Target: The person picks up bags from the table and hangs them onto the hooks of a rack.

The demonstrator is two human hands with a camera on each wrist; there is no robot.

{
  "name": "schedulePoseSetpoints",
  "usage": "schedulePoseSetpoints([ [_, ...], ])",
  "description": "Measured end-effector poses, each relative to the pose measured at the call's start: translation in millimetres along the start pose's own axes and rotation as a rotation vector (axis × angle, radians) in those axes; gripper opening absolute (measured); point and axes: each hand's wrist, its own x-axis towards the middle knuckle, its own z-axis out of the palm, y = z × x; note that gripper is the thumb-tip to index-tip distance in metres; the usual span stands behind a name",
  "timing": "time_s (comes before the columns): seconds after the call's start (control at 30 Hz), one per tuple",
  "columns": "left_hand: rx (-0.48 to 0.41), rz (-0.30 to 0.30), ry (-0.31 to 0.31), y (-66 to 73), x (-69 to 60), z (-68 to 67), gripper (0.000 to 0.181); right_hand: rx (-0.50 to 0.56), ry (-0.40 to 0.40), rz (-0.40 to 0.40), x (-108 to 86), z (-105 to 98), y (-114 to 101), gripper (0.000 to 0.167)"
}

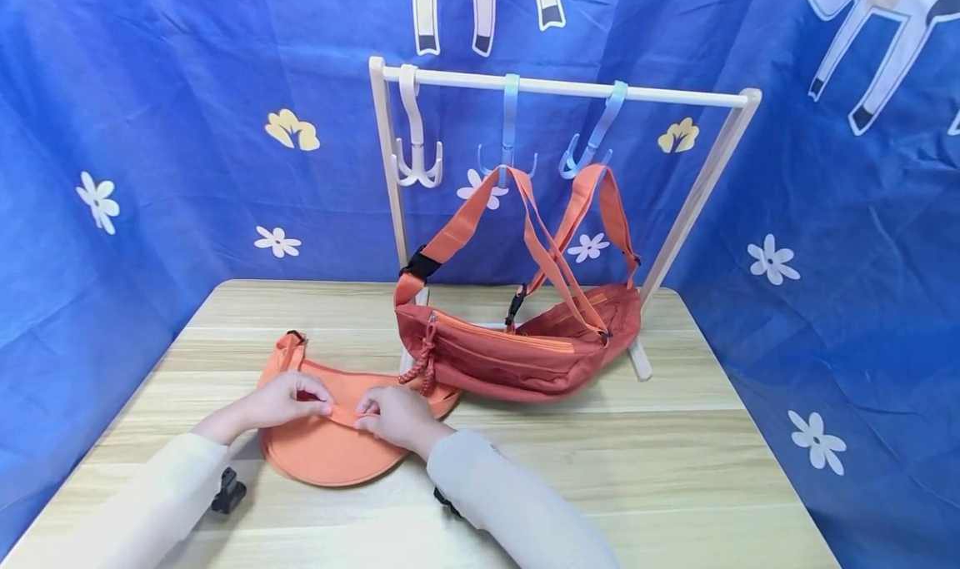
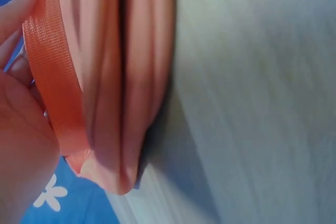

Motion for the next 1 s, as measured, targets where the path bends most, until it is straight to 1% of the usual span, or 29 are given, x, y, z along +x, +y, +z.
schedulePoseSetpoints([
  [0.07, -0.03, 0.0, -0.018, 0.7, -2.5, -3.7, 0.005, 0.029, 0.0, -0.003, 0.1, 1, -4, 0.011],
  [0.13, -0.045, 0.006, -0.028, -1.8, -4.5, -6.4, 0.004, 0.051, 0.0, -0.004, 0.3, 3, -8, 0.011],
  [0.3, -0.051, 0.058, -0.036, -4.9, -8.6, -13.8, 0.005, 0.127, -0.005, 0.027, 0.5, 7, -18, 0.012],
  [0.37, -0.051, 0.076, -0.042, -3.2, -10.0, -18.1, 0.006, 0.164, 0.003, 0.04, 0.3, 8, -24, 0.012],
  [0.43, -0.043, 0.082, -0.046, -1.7, -11.2, -22.3, 0.007, 0.191, 0.015, 0.044, 0.6, 9, -29, 0.012],
  [0.57, -0.05, 0.065, -0.049, 1.4, -12.7, -31.0, 0.007, 0.223, 0.04, 0.046, 2.0, 8, -38, 0.012],
  [0.63, -0.048, 0.066, -0.049, 3.5, -13.0, -35.4, 0.006, 0.248, 0.048, 0.044, 2.8, 5, -43, 0.012],
  [0.8, -0.063, 0.044, -0.066, 11.0, -13.5, -46.6, 0.006, 0.289, 0.064, 0.036, 4.9, -6, -52, 0.011],
  [0.87, -0.077, 0.036, -0.071, 14.6, -13.4, -51.4, 0.007, 0.271, 0.067, 0.026, 6.1, -12, -55, 0.011],
  [1.0, -0.088, 0.047, -0.068, 23.5, -10.5, -61.7, 0.007, 0.238, 0.059, 0.026, 8.9, -26, -61, 0.012],
])
